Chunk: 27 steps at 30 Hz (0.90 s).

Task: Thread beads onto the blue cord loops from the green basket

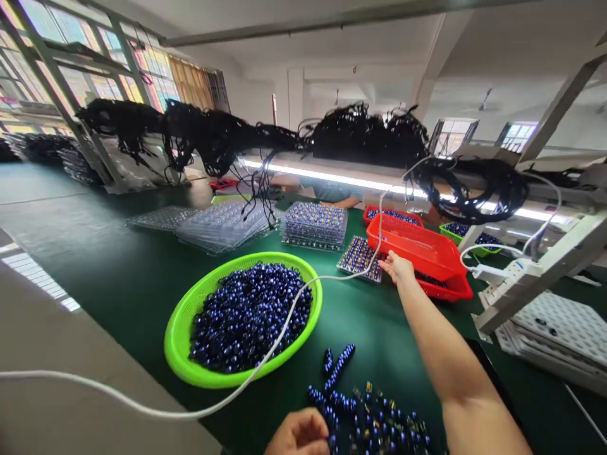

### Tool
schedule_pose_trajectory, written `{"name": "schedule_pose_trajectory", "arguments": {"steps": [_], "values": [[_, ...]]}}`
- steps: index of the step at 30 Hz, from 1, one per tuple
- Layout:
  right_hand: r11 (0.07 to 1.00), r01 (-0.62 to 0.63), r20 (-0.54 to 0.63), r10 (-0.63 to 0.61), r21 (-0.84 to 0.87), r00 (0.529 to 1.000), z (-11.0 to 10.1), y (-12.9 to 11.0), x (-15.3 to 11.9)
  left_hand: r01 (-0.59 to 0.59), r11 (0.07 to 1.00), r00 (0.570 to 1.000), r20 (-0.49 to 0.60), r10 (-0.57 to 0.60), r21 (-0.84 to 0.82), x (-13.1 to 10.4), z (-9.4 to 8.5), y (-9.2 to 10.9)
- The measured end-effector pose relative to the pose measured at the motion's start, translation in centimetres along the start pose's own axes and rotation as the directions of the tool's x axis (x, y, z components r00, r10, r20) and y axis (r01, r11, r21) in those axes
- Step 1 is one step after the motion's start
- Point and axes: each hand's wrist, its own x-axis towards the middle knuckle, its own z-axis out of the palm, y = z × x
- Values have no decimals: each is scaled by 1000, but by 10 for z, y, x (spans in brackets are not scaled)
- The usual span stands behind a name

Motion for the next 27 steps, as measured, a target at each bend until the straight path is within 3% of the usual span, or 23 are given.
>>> {"name": "schedule_pose_trajectory", "arguments": {"steps": [3,7,9,10,11,13,15,17,19,23,27], "values": [[979,-45,187,83,-198,979,-11,9,-51,-102,986,995,-33,99,-134,-7,5,4],[911,-25,415,211,-411,885,-54,22,-164,-124,987,992,-15,123,-107,-19,4,19],[764,347,668,144,-544,730,-80,32,-230,-116,987,993,-31,114,-107,-23,6,23],[692,487,735,95,-533,671,-92,40,-260,-104,985,994,-48,98,-134,-24,8,24],[646,570,766,36,-508,641,-103,50,-286,-81,980,996,-61,71,-183,-26,12,23],[634,629,734,-140,-449,665,-117,75,-327,-8,946,999,-42,-6,-323,-28,24,21],[705,564,601,-243,-430,762,-123,104,-352,92,886,996,45,-80,-454,-30,40,17],[816,433,444,-249,-382,861,-124,129,-366,202,824,978,156,-139,-530,-32,56,13],[896,320,313,-222,-308,923,-125,146,-373,295,767,952,246,-183,-569,-34,69,9],[909,286,281,-201,-302,938,-139,151,-376,393,713,914,333,-233,-580,-39,83,1],[843,421,389,-283,-335,877,-151,138,-374,426,734,896,357,-264,-529,-44,90,-3]]}}
